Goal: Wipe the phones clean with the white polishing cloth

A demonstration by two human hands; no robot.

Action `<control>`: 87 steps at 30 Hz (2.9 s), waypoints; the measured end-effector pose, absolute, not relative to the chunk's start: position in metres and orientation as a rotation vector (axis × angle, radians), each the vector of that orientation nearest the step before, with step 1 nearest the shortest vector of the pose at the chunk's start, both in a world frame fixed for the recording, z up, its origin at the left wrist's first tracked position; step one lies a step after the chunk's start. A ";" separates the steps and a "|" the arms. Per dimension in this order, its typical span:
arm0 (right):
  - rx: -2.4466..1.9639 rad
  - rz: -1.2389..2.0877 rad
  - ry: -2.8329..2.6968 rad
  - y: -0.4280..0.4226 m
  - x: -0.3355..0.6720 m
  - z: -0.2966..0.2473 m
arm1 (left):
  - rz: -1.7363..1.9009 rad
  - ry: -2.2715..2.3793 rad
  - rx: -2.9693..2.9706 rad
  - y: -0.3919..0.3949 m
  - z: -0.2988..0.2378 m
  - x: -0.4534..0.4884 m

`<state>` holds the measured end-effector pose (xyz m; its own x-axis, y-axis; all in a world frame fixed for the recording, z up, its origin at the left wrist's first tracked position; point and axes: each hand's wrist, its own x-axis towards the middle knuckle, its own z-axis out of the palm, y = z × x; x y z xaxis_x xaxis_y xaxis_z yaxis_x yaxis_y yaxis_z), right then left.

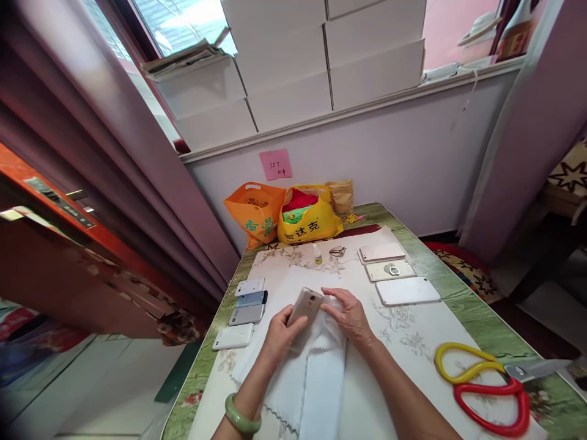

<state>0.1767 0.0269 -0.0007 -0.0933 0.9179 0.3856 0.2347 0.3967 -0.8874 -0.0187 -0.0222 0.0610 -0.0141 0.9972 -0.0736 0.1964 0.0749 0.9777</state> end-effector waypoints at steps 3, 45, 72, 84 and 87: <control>-1.293 0.604 -1.547 0.028 0.183 -0.007 | 1.296 1.256 0.802 -0.006 0.052 -0.015; -1.134 1.130 -1.070 0.039 0.212 0.030 | 1.411 1.136 0.811 -0.006 0.016 -0.002; -1.060 1.137 -1.150 0.071 0.148 0.014 | 1.027 1.397 1.548 0.009 0.056 0.015; -0.920 1.446 -0.764 0.069 0.148 0.018 | 1.077 1.488 1.591 0.004 0.062 0.027; -0.868 1.502 -0.701 0.068 0.145 0.013 | 1.118 1.510 1.517 0.001 0.059 0.028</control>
